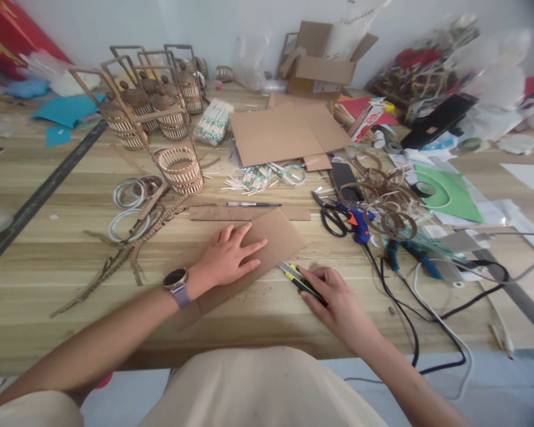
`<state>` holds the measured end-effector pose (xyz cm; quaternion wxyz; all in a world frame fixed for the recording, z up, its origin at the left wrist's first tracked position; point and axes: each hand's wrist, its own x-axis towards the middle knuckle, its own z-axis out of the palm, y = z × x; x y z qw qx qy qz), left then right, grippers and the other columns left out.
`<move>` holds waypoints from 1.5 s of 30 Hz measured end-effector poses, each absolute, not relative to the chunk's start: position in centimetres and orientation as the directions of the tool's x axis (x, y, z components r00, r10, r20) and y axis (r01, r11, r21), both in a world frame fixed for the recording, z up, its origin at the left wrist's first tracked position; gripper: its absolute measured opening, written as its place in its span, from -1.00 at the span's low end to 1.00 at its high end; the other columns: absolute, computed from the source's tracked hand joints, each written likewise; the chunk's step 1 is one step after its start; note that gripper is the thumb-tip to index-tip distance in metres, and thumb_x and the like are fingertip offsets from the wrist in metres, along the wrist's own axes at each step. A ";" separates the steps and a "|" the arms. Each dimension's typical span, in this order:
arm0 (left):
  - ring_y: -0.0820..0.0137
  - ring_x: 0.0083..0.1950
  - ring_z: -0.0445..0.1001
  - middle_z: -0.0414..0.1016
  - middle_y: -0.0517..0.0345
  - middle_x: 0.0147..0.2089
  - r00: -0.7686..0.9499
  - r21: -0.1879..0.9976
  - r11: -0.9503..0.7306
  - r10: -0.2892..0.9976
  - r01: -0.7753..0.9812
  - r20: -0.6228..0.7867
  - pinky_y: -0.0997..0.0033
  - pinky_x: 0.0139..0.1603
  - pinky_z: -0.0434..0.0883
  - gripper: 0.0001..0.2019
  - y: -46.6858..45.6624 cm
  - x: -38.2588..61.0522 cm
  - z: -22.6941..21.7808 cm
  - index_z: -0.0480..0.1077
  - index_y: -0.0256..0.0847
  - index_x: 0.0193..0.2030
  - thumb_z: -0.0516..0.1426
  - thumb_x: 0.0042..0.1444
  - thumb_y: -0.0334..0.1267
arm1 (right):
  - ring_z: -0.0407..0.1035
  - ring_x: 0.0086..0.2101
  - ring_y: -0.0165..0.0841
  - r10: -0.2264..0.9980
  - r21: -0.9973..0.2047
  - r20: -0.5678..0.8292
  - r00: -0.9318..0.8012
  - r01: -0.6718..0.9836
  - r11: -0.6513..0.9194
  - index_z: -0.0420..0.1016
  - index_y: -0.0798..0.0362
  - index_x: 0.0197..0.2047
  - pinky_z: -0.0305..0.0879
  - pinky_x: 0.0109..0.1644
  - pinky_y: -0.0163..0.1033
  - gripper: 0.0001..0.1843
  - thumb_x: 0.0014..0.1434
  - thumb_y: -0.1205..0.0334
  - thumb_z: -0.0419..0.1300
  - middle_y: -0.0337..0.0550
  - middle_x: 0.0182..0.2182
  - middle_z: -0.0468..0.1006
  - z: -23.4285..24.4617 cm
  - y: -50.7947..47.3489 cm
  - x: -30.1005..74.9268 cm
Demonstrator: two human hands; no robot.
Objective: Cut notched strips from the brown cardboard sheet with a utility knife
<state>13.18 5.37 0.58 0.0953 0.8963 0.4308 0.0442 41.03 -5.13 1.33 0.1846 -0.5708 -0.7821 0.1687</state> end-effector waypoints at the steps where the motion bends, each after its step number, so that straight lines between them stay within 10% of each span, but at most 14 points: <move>1: -0.15 0.30 0.16 0.02 0.03 0.49 0.628 0.216 -0.613 0.779 0.760 0.002 -0.26 0.23 0.26 -0.53 5.5 13.2 0.6 0.24 0.31 0.38 -0.01 0.36 0.12 | 0.44 -0.12 -0.16 0.955 -0.485 0.103 -0.277 0.825 0.291 0.43 -0.08 0.29 0.51 -0.03 0.00 -0.53 0.34 0.15 0.09 0.01 -0.16 0.48 1.3 -5.0 40.9; 14: -0.16 0.48 -0.01 -0.03 -0.29 0.51 0.648 0.181 -0.680 0.732 0.710 0.211 -0.26 0.40 0.10 -0.40 8.9 11.1 3.3 0.28 -0.22 0.39 -0.05 0.39 0.12 | 0.45 -0.09 -0.13 0.955 -0.489 0.214 -0.206 0.823 0.288 0.42 -0.03 0.29 0.46 0.01 0.03 -0.51 0.35 0.07 0.09 0.04 -0.11 0.49 1.9 -1.7 41.9; 21: -0.20 0.50 -0.04 -0.01 -0.04 0.54 0.669 0.137 -0.667 0.742 0.732 0.037 -0.33 0.38 0.08 -0.49 8.7 11.2 1.4 0.25 0.11 0.41 -0.05 0.40 0.11 | 0.45 -0.06 -0.10 0.961 -0.491 0.173 -0.216 0.827 0.275 0.46 -0.02 0.26 0.44 0.09 0.09 -0.51 0.31 0.08 0.12 0.04 -0.10 0.50 0.6 1.4 42.9; 45: -0.14 0.44 0.06 0.06 0.17 0.53 0.648 0.148 -0.649 0.759 0.746 0.062 -0.23 0.34 0.18 -0.55 8.2 11.4 0.2 0.25 0.25 0.39 -0.07 0.41 0.06 | 0.47 -0.08 -0.14 0.929 -0.465 0.121 -0.350 0.807 0.364 0.46 -0.06 0.27 0.48 0.03 0.02 -0.53 0.34 0.07 0.10 0.02 -0.12 0.49 0.9 0.8 43.6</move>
